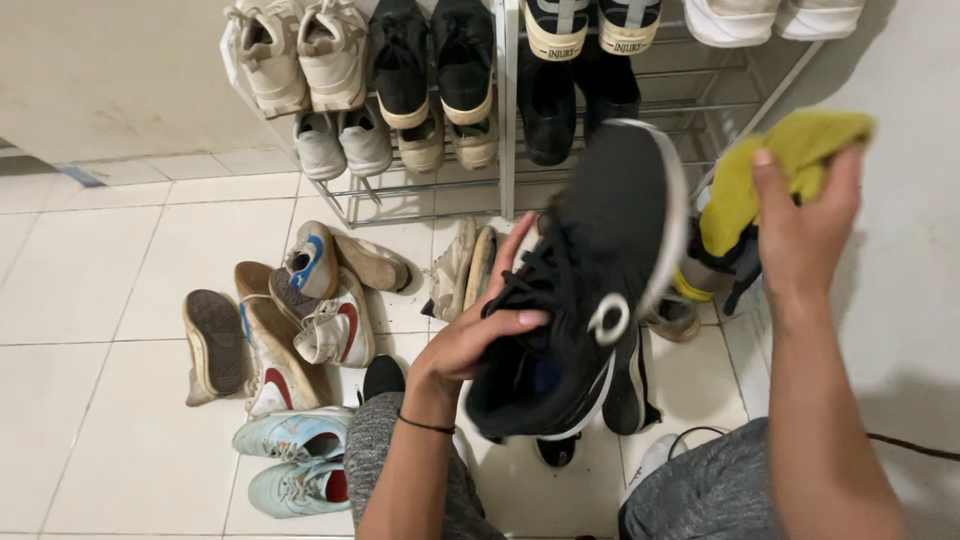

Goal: The person cleans a black leather shoe and then a black sneaker using a yellow cloth by hand while sitting on the floor near a shoe rack.

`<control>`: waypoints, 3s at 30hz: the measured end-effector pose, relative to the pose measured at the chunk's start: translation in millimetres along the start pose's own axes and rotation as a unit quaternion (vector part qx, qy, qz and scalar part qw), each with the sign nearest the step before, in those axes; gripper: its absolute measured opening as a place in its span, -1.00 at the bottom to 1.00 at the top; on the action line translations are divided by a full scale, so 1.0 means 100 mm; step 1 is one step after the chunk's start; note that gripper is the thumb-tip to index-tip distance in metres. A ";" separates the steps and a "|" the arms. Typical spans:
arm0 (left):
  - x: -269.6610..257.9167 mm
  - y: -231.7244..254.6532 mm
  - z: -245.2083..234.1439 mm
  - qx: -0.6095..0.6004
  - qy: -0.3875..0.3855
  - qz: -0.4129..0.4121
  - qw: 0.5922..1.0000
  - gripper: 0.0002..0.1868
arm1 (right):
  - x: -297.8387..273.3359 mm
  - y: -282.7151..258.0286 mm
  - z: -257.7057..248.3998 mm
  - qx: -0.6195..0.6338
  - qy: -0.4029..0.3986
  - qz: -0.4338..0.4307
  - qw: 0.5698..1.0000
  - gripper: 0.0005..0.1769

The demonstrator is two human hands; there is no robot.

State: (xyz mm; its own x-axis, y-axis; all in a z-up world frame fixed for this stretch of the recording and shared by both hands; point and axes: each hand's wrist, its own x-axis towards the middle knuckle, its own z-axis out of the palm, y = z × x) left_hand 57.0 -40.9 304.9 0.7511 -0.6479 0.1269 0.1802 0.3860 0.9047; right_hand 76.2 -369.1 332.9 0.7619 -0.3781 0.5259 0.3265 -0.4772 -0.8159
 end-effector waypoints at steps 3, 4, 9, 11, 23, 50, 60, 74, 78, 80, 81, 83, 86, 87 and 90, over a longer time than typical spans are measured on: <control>0.15 -0.03 0.07 0.024 0.032 0.021 0.999 0.18 | -0.29 -0.24 0.10 0.088 -0.018 -0.050 0.995 -0.60; 0.17 -0.06 0.09 0.023 0.034 0.018 0.999 0.18 | -0.35 -0.24 0.22 -0.001 -0.097 -0.094 0.991 -0.73; 0.30 -0.11 0.03 -0.146 0.198 0.133 0.960 -0.13 | -0.79 -0.42 0.69 -0.024 -0.277 -0.226 0.934 -0.68; 0.23 -0.11 -0.04 -0.157 0.214 0.115 0.957 -0.17 | -0.88 -0.54 0.75 0.016 -0.306 -0.262 0.915 -0.63; 0.12 -0.07 0.06 0.198 0.131 0.066 0.969 0.00 | -0.58 -0.42 0.77 -0.050 -0.122 -0.211 0.968 -0.69; 0.25 -0.21 -0.02 -0.018 0.222 0.078 0.972 -0.19 | -0.87 -0.51 0.80 -0.062 -0.305 -0.336 0.889 -0.79; 0.22 -0.34 -0.03 0.137 0.173 0.111 0.969 -0.60 | -0.51 -0.28 0.66 -0.154 -0.077 -0.312 0.934 -0.68; 0.10 -0.28 -0.06 -0.024 0.179 0.119 0.976 -0.45 | -0.65 -0.50 0.67 -0.085 -0.106 -0.376 0.917 -0.46; 0.16 -0.26 -0.09 0.026 0.156 0.161 0.974 -0.59 | -0.59 -0.48 0.68 -0.137 -0.057 -0.345 0.927 -0.59; 0.17 -0.26 -0.12 -0.062 0.185 0.150 0.969 -0.59 | -0.68 -0.43 0.73 -0.108 -0.090 -0.346 0.927 -0.59; 0.18 -0.28 -0.13 -0.151 0.212 0.137 0.956 -0.56 | -0.80 -0.41 0.77 -0.092 -0.134 -0.352 0.922 -0.59; 0.18 -0.31 -0.24 -0.180 0.232 0.138 0.946 -0.63 | -0.92 -0.33 0.75 -0.078 -0.180 -0.356 0.914 -0.58; 0.16 -0.40 -0.33 -0.204 0.251 0.133 0.937 -0.69 | -0.94 -0.13 0.61 0.042 -0.306 -0.235 0.922 -0.65; 0.15 -0.43 -0.34 -0.201 0.249 0.127 0.939 -0.72 | -0.85 -0.07 0.51 0.060 -0.280 -0.060 0.956 -0.61; 0.13 -0.48 -0.36 -0.235 0.215 0.111 0.941 -0.72 | -0.63 -0.10 0.33 0.140 -0.193 0.021 0.971 -0.56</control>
State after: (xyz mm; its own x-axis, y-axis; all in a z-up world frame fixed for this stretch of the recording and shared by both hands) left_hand 81.1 -44.5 248.6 0.9727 -0.2308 0.0230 0.1747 0.7941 0.5821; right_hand 43.1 -314.8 299.8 0.9134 -0.0412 0.4051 0.3880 -0.2133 -0.8966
